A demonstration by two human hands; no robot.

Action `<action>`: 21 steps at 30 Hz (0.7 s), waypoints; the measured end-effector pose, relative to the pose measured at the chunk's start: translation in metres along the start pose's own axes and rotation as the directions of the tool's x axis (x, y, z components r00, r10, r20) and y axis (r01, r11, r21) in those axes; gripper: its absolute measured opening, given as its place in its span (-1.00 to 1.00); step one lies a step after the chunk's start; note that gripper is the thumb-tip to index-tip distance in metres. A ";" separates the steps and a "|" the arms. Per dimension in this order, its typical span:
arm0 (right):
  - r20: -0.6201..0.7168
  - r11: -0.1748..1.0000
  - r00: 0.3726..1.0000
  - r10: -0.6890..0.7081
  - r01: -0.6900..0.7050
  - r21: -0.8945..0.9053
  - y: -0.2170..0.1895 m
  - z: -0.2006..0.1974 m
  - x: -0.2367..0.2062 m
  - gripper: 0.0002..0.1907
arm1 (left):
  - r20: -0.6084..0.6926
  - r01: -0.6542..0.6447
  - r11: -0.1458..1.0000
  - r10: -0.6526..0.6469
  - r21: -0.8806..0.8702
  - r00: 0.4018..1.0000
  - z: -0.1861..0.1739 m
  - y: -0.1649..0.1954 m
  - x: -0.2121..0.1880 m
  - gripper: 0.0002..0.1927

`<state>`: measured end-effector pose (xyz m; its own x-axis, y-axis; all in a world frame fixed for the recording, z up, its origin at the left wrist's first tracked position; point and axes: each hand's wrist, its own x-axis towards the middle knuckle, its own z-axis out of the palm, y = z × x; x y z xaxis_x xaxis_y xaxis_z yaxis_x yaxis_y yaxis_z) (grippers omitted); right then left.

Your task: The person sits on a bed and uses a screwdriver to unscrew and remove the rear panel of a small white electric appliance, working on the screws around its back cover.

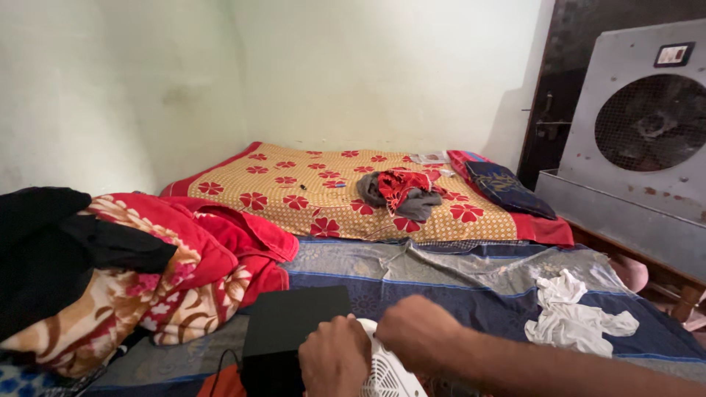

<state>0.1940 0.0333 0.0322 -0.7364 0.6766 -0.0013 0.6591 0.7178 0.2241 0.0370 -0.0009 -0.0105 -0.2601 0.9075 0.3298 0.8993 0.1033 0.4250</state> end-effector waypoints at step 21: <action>0.559 -0.047 0.726 0.400 -0.593 0.804 0.020 0.021 0.002 -0.63 | 0.041 0.058 0.998 -0.057 -0.031 0.998 -0.016 0.004 -0.008 -0.50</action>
<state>0.2090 0.0529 0.0160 -0.1852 0.8703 -0.4563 0.5284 -0.3033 -0.7930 0.0373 -0.0141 0.0024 -0.2964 0.9161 0.2700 0.8713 0.1436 0.4693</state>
